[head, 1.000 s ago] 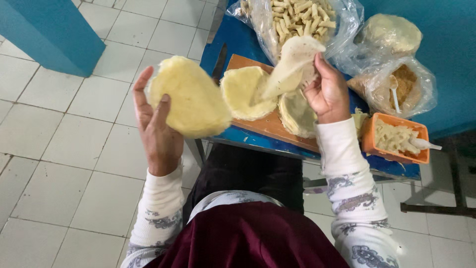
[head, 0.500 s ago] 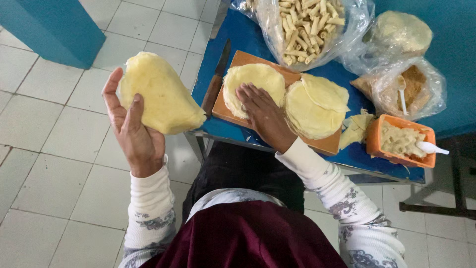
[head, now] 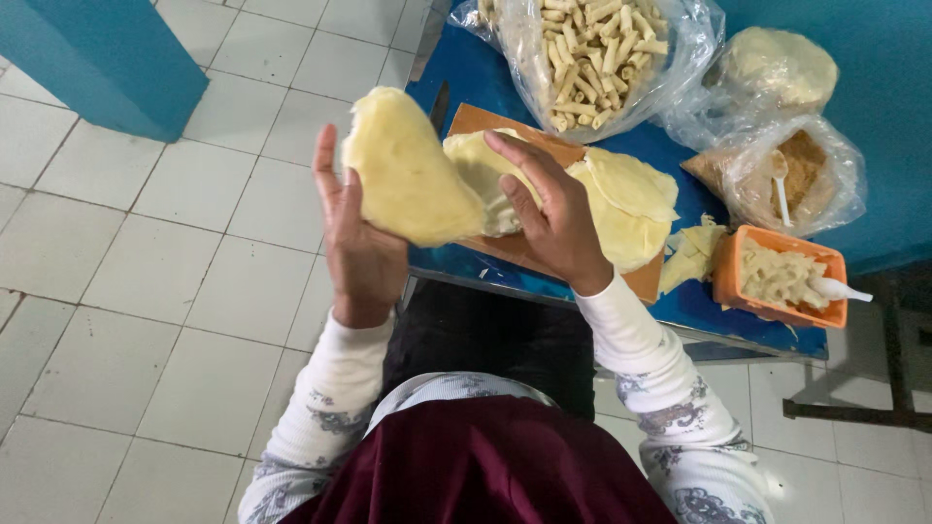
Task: The person holds a large round yellow cake and peels thin sheets off its surface by hand, one at a time. They stack the peeled sheets on a wooden board and drop torn scraps into an orange container beside the board.
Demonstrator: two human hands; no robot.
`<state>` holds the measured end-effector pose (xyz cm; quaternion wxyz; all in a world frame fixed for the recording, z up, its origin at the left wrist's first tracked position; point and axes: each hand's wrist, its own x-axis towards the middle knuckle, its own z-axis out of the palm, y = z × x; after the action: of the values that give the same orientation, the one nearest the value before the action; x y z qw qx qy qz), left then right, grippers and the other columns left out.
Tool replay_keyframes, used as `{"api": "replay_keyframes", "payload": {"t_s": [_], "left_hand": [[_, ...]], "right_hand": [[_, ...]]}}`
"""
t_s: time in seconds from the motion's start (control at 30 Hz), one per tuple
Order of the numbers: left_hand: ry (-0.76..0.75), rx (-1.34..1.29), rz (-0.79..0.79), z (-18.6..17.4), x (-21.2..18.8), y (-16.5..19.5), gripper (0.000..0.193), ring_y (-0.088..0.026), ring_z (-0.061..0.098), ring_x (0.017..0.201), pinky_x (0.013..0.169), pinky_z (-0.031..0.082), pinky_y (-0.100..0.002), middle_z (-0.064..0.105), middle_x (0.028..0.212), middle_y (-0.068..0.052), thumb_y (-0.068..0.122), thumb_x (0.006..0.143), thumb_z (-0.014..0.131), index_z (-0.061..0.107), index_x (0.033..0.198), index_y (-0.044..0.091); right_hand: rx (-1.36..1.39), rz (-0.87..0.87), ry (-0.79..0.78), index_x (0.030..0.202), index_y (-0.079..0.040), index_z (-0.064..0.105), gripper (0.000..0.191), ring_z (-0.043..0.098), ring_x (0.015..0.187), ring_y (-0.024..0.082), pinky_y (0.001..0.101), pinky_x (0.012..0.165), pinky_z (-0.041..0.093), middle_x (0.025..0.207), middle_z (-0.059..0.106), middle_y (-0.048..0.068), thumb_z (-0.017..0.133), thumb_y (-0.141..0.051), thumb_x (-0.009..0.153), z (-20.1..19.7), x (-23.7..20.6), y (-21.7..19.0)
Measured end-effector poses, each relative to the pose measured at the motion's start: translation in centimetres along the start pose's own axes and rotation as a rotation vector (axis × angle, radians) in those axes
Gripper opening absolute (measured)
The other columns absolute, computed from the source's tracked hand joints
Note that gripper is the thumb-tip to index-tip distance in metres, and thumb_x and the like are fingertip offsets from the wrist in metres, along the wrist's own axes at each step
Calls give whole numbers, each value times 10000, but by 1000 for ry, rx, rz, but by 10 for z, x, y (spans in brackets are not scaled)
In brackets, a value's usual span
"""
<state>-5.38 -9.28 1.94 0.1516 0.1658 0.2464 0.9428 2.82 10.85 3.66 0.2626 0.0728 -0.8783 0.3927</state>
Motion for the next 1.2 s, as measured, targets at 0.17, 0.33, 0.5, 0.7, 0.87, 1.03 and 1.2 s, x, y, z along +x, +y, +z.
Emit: {"api": "replay_keyframes", "payload": {"t_s": [0.17,0.33,0.5,0.7,0.87,1.03,1.2], "left_hand": [[-180,93,49,17,5,-55,558,-273,415,1518,1296,338,-399,333,1679,-143,340,1200,247,154,1682,76],[-210,-278,-102,28,2,-72,584,-271,397,1501,1252,336,-399,337,1658,-154,344,1184,287,158,1678,60],[-251,4,-88,30,-3,-70,667,-232,362,1538,1283,315,-393,334,1653,-112,79,1083,526,174,1650,82],[-251,63,-104,26,-1,-71,721,-237,363,1541,1287,309,-390,345,1647,-121,-2,1040,564,180,1646,75],[-237,37,-175,21,0,-67,740,-259,368,1527,1271,318,-402,333,1645,-134,-1,1025,536,160,1656,82],[-248,61,-201,19,1,-60,735,-267,353,1548,1281,325,-411,313,1671,-145,-8,1042,504,133,1669,93],[-260,124,-158,18,1,-53,772,-255,332,1561,1294,303,-408,282,1689,-108,-19,1024,508,102,1668,112]], "right_hand": [[-256,-243,192,1214,-20,631,469,600,1142,347,440,985,484,1191,621,176,814,-284,874,13,0,-40],[-36,48,236,1028,-11,683,167,671,997,193,309,881,539,1092,687,87,773,-109,927,10,-5,-32],[257,156,126,1050,28,705,118,657,979,123,260,888,519,1085,697,63,668,-78,1013,-8,-10,-13],[404,253,79,1070,45,702,153,614,960,85,240,880,502,1044,684,23,643,-94,1046,-15,-16,-6],[442,443,129,1049,-2,712,150,522,808,50,216,730,446,887,626,-23,662,-144,1045,-17,-23,8],[811,389,157,1108,-11,638,116,533,919,64,230,852,451,1011,597,-10,622,-125,1122,-17,-25,23],[1087,688,354,1139,-45,616,205,641,923,100,264,853,519,1030,670,13,506,-150,1001,-12,-24,25]]}}
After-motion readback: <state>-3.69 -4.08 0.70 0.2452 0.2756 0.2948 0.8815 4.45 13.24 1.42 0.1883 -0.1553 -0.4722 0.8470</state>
